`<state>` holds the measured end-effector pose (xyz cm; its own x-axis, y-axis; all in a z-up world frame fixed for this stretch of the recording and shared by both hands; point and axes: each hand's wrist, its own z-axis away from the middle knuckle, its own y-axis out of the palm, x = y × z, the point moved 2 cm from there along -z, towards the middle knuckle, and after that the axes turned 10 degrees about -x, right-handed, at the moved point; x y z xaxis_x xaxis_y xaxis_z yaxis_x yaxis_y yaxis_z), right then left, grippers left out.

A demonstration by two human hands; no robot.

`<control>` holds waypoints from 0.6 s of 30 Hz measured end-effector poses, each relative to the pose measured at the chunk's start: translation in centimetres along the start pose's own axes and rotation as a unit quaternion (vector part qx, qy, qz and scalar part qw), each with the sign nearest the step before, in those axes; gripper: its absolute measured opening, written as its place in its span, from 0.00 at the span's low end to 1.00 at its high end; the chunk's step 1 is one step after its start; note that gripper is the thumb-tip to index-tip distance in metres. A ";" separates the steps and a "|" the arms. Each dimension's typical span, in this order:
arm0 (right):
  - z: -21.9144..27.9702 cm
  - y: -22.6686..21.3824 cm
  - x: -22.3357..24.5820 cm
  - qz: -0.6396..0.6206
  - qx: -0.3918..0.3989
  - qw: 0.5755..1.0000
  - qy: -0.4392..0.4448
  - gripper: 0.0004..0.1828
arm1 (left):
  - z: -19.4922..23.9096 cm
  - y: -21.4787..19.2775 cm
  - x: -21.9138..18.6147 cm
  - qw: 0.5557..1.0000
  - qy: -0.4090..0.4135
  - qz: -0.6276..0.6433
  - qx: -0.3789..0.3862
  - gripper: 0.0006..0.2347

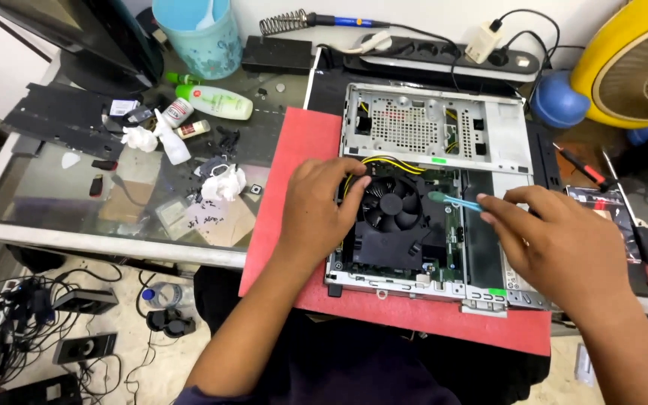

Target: The person uses a toothbrush to clean the exterior of a computer case cover and then brushes dust from the internal fan and motherboard area. They remove the fan assembly, brush it separately, and place it back into the case.

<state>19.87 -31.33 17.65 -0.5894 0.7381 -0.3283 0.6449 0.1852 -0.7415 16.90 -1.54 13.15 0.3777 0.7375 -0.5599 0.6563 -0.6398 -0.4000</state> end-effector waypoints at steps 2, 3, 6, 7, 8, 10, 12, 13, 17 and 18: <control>-0.9 -0.4 0.1 -0.028 0.013 0.999 0.020 0.13 | -0.2 0.3 0.3 1.000 0.003 -0.011 0.005 0.05; -1.1 -0.7 0.3 -0.060 0.034 0.997 0.040 0.17 | 0.2 0.4 0.4 1.000 -0.001 -0.022 0.016 0.06; -1.4 -0.8 0.6 -0.061 0.023 0.998 0.025 0.14 | 0.1 0.4 0.1 0.998 -0.007 -0.038 0.041 0.07; -1.4 -1.0 0.7 -0.062 0.023 0.998 0.025 0.14 | 0.0 0.3 0.0 0.998 -0.008 -0.038 0.041 0.07; -1.5 -1.2 1.0 -0.084 0.023 0.996 0.025 0.15 | -0.1 0.3 -0.1 0.997 -0.003 -0.054 0.050 0.07; -1.4 -1.5 1.4 -0.107 0.023 0.994 0.024 0.15 | 0.0 0.4 -0.1 0.996 0.001 -0.071 0.058 0.08; -1.1 -1.9 1.7 -0.107 0.049 0.993 0.026 0.15 | 0.0 0.7 0.1 0.994 0.011 -0.090 0.058 0.09; -0.8 -2.5 1.8 -0.107 0.048 0.993 0.027 0.15 | -0.2 0.6 -0.1 0.994 0.012 -0.090 0.057 0.09; 1.7 -4.4 2.6 -0.204 0.061 0.966 0.149 0.17 | -0.6 0.2 -0.4 0.992 0.018 -0.112 0.048 0.10; 2.6 -4.9 2.8 -0.246 0.048 0.939 0.237 0.15 | -0.6 0.2 -0.4 0.993 0.013 -0.107 0.052 0.10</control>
<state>13.80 -31.88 18.84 -0.5078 0.7879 0.3483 0.2912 0.5376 -0.7913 17.27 -1.79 13.77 0.2544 0.8639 -0.4347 0.6526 -0.4850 -0.5822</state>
